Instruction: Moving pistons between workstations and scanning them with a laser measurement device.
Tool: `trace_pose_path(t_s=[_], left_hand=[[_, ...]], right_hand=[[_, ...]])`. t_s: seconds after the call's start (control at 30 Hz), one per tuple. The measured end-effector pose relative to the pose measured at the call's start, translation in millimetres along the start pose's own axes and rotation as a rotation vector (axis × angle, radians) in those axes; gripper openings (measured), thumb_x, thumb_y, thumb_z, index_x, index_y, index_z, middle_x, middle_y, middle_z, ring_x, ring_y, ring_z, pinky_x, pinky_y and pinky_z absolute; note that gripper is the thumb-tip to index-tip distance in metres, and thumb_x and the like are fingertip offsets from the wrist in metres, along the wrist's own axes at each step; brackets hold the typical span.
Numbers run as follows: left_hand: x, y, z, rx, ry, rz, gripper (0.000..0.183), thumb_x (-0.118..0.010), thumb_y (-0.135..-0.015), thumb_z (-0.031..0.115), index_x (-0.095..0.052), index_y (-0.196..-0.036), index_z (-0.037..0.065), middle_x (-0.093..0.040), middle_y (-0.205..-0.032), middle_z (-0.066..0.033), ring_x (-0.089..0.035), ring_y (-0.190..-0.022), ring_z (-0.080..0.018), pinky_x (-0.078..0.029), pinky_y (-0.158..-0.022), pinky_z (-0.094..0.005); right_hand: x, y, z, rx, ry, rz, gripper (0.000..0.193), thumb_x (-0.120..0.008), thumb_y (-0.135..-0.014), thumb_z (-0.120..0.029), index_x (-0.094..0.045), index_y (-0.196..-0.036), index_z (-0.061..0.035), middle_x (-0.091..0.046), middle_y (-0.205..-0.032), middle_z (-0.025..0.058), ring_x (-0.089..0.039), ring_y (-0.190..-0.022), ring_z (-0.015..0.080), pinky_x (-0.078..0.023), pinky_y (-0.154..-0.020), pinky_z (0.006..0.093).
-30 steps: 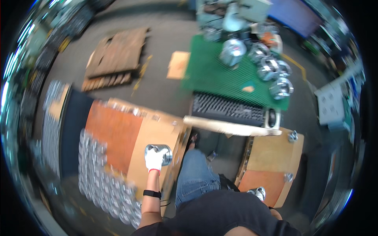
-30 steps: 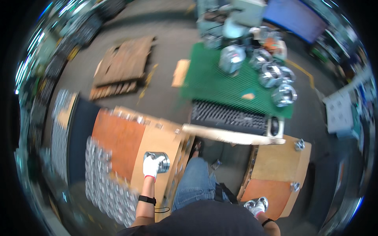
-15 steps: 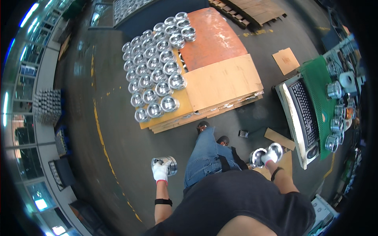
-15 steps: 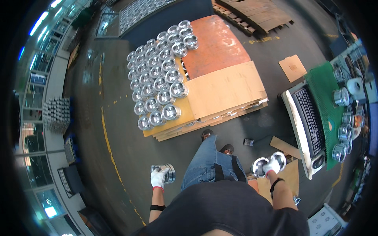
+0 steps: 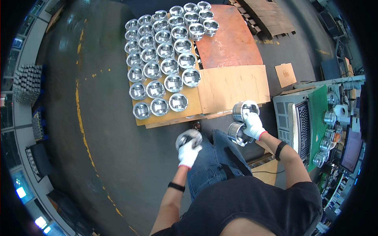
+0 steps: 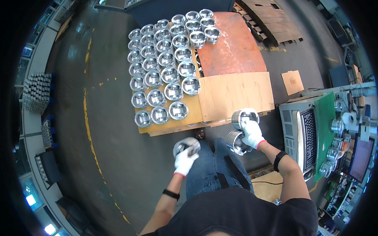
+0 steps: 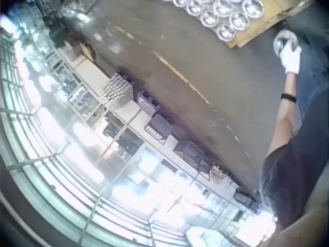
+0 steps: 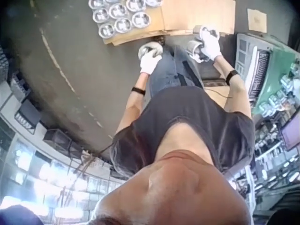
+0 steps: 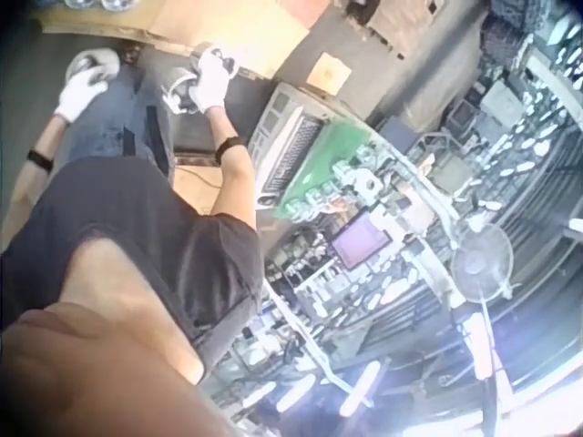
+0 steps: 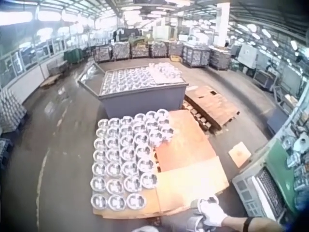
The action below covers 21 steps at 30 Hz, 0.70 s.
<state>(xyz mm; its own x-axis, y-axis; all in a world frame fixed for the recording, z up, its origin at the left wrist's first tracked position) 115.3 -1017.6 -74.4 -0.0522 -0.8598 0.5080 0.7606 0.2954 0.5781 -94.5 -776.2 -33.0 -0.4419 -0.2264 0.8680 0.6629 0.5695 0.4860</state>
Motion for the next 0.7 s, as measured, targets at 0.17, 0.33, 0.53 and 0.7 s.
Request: trace_pose_path(t_s=[0.17, 0.33, 0.53, 0.7], left_hand=[[-27.4, -98.0, 55.6, -0.41, -0.346, -0.007, 0.033, -0.066, -0.074, 0.031, -0.071, -0.104, 0.016, -0.069, -0.083, -0.015, -0.066, -0.077, -0.0339, -0.052, -0.076, -0.0405], [-64.1, -194.7, 52.0, -0.397, -0.204, 0.008, 0.019, -0.062, -0.077, 0.023, -0.07, -0.091, 0.014, -0.067, -0.075, -0.0117, -0.065, -0.074, -0.0323, -0.052, -0.069, -0.0422], [-76.7, -269.6, 24.5, -0.296, -0.182, 0.0, 0.021, -0.06, -0.078, 0.021, -0.071, -0.096, 0.018, -0.069, -0.096, -0.0107, -0.066, -0.089, -0.0291, -0.05, -0.08, -0.042], [-78.2, -280.8, 27.4, -0.388, -0.265, 0.003, 0.023, -0.063, -0.077, 0.017, -0.066, -0.098, 0.006, -0.068, -0.096, -0.0142, -0.065, -0.088, -0.0283, -0.051, -0.078, -0.0387]], right_hand=[[6.0, -25.8, -27.2, 0.124, 0.073, -0.088, 0.053, -0.07, -0.063, -0.021, -0.057, -0.109, 0.0009, -0.058, -0.097, 0.0243, -0.059, -0.087, 0.0374, -0.048, -0.076, 0.0445], [-19.9, -29.8, -13.5, 0.208, 0.076, -0.077, 0.058, -0.074, -0.061, -0.03, -0.057, -0.108, -0.0002, -0.058, -0.092, 0.0214, -0.057, -0.081, 0.0362, -0.046, -0.073, 0.0442], [-35.3, -58.7, 13.8, 0.212, 0.049, -0.145, 0.061, -0.079, -0.059, -0.035, -0.059, -0.106, -0.0015, -0.06, -0.09, 0.0185, -0.058, -0.082, 0.0347, -0.047, -0.075, 0.043], [-38.8, -113.6, 42.8, 0.199, 0.034, -0.159, 0.05, -0.074, -0.062, -0.021, -0.058, -0.104, -0.0006, -0.06, -0.09, 0.0204, -0.058, -0.083, 0.0373, -0.048, -0.075, 0.0459]])
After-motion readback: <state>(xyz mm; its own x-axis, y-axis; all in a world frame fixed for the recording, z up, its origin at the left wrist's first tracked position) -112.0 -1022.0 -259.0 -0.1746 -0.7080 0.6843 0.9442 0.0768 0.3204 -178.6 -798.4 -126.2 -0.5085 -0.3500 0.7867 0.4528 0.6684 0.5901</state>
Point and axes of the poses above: each hand's wrist, its own y-axis away from the middle knuckle, its own x-axis out of the back of the hand, z = x × y, the point moved 7 cm from there along -y, towards the middle knuckle
